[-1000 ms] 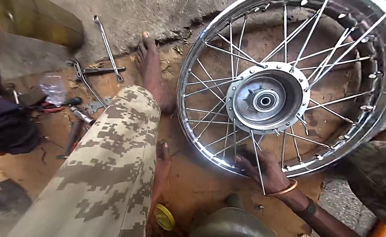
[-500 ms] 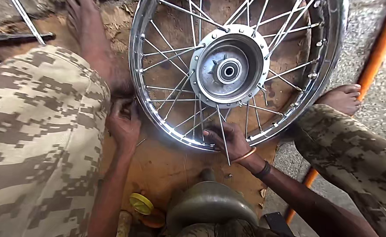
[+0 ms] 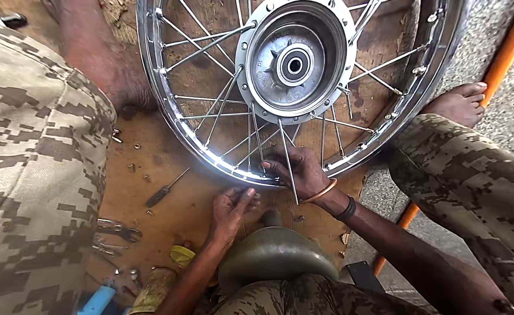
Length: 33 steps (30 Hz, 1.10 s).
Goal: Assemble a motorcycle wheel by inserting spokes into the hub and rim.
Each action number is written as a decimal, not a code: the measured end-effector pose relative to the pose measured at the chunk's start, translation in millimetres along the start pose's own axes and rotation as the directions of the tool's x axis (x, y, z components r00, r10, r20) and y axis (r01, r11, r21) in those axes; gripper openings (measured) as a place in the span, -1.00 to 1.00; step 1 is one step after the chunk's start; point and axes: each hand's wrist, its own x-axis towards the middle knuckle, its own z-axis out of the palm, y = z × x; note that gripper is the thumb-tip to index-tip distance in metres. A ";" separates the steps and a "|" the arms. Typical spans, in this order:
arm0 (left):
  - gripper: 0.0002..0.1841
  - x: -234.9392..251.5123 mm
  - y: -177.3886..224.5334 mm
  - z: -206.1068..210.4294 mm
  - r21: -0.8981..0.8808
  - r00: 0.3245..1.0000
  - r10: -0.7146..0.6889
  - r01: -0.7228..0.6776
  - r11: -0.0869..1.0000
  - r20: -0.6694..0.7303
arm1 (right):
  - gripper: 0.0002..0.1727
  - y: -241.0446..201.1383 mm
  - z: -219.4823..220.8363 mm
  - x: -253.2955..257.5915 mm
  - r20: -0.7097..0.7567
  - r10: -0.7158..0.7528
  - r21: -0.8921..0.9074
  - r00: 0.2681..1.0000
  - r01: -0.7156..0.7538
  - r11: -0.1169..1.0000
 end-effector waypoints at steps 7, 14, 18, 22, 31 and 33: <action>-0.83 7.6 -6.6 32.4 -0.465 0.988 -0.145 0.108 0.879 -0.045 | -0.80 -2.2 -0.9 -0.7 0.002 0.014 -0.027 1.000 -0.014 1.000; -0.83 9.7 -14.5 34.2 -0.371 0.999 -0.016 -0.003 0.929 -0.049 | -0.81 -2.4 1.5 -0.6 -0.018 0.000 -0.051 1.000 -0.001 0.999; -0.81 9.8 -17.7 32.4 -0.427 0.999 -0.036 0.023 0.904 -0.022 | -0.80 0.3 0.6 -1.1 -0.004 -0.009 -0.092 1.000 0.008 0.996; -0.83 10.9 -17.2 34.4 -0.467 0.999 -0.026 0.010 0.884 -0.029 | -0.80 -1.0 0.0 -2.6 -0.005 -0.017 -0.095 1.000 0.016 0.995; -0.82 6.0 -5.1 42.2 -0.228 0.988 0.077 -0.107 0.968 -0.136 | -0.78 0.8 2.7 -1.0 -0.023 -0.019 -0.155 1.000 0.015 0.988; -0.81 8.6 -8.0 41.5 -0.182 0.980 0.121 -0.149 0.972 -0.157 | -0.79 1.6 3.0 -0.7 -0.020 -0.018 -0.153 1.000 0.014 0.988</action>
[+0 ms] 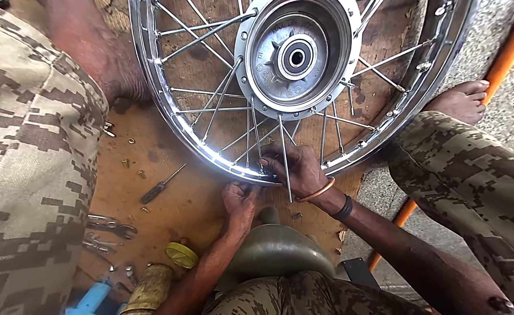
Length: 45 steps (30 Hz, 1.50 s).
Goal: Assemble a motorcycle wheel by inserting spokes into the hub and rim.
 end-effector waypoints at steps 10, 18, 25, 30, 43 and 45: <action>-0.83 1.9 -1.0 -8.3 -0.008 0.999 0.042 -0.042 0.999 0.023 | -0.76 -3.7 1.0 -0.8 0.011 -0.020 -0.011 1.000 0.020 1.000; -0.82 5.8 -2.4 -3.5 -0.023 0.999 0.017 -0.018 1.000 -0.050 | -0.54 -14.7 3.3 -5.3 0.000 0.050 -0.019 0.999 -0.050 0.999; -0.80 11.6 -6.8 -13.3 -0.044 0.998 -0.007 0.004 0.999 -0.065 | -0.29 -23.4 13.8 -6.5 -0.058 0.140 0.026 0.988 -0.139 0.990; -0.81 16.1 -4.4 -17.5 -0.076 0.997 0.007 -0.013 0.997 -0.073 | -0.44 -25.8 18.9 -5.0 -0.085 0.067 -0.155 0.994 -0.080 0.985; -0.74 15.2 -5.0 -21.7 -0.164 1.000 -0.023 0.020 0.986 -0.018 | -0.42 -16.2 22.1 -5.5 -0.131 0.168 -0.042 0.977 -0.175 0.984; -0.73 15.5 -4.5 -25.0 -0.165 1.000 -0.020 0.023 0.986 0.017 | -0.38 -18.3 20.4 -5.8 -0.056 0.231 0.034 0.971 -0.230 0.973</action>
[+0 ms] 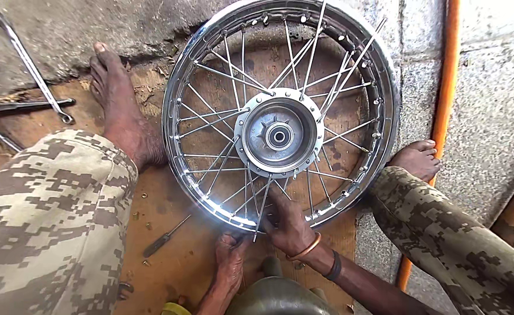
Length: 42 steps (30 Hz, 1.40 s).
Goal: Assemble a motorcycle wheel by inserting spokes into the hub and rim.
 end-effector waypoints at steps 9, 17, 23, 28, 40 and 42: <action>-0.70 -0.2 2.1 -3.2 0.005 1.000 -0.021 0.021 1.000 0.018 | -0.40 3.1 3.0 -0.9 -0.010 -0.046 -0.031 0.999 0.045 0.998; -0.69 -0.7 3.4 -2.3 0.011 0.999 -0.025 0.024 1.000 0.030 | -0.33 4.1 2.2 0.0 -0.007 -0.063 0.000 0.998 0.063 0.998; -0.69 -0.6 3.4 -4.7 0.011 0.998 -0.046 0.046 0.999 0.033 | -0.30 4.5 2.5 2.1 0.023 -0.023 0.061 0.999 0.022 0.998; -0.67 0.0 3.3 -5.7 0.009 0.997 -0.070 0.070 0.998 0.031 | -0.38 6.6 3.5 1.6 -0.055 -0.142 -0.128 0.988 0.134 0.983; -0.69 -2.4 3.8 -7.5 0.010 0.995 -0.093 0.092 0.996 0.036 | -0.22 2.0 1.9 -0.1 0.026 -0.072 -0.054 0.997 0.073 0.996; -0.68 -2.4 3.9 -7.6 0.006 0.995 -0.094 0.094 0.996 0.042 | -0.32 4.4 2.6 0.5 -0.010 -0.130 -0.141 0.991 0.127 0.982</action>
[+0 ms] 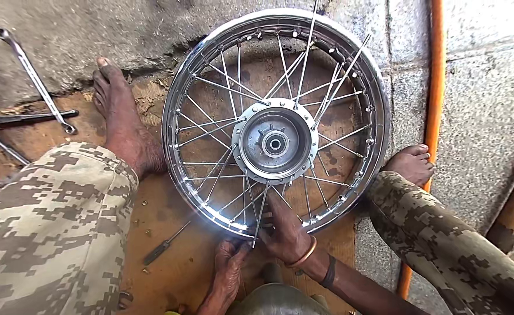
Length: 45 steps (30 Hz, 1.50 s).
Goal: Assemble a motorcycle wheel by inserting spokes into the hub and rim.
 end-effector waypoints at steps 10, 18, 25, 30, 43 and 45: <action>-0.76 -0.9 0.0 -6.2 -0.014 0.998 0.009 -0.009 1.000 0.057 | -0.40 2.9 2.3 0.6 -0.040 0.021 0.015 0.999 -0.021 1.000; -0.79 1.0 6.5 -3.8 -0.036 1.000 0.006 -0.006 0.999 -0.007 | -0.37 1.6 1.1 2.5 0.007 0.087 0.120 0.996 -0.087 0.989; -0.80 0.0 7.3 -7.8 -0.020 1.000 0.012 -0.011 1.000 0.017 | -0.25 2.3 3.7 -0.5 0.024 0.068 0.221 0.997 -0.071 0.973; -0.79 0.3 10.5 -8.1 -0.025 1.000 0.008 -0.007 1.000 0.025 | -0.54 1.6 5.9 0.4 -0.051 0.030 0.173 0.998 -0.021 0.985; -0.74 2.9 8.5 -3.1 0.200 0.996 -0.011 -0.006 0.980 0.085 | -0.32 -1.5 -5.0 1.4 0.051 0.074 0.124 0.996 -0.080 0.989; -0.71 2.8 7.7 1.6 0.286 0.994 0.018 -0.047 0.957 0.103 | -0.28 -2.3 -12.1 2.1 0.075 0.027 0.099 0.997 -0.034 0.995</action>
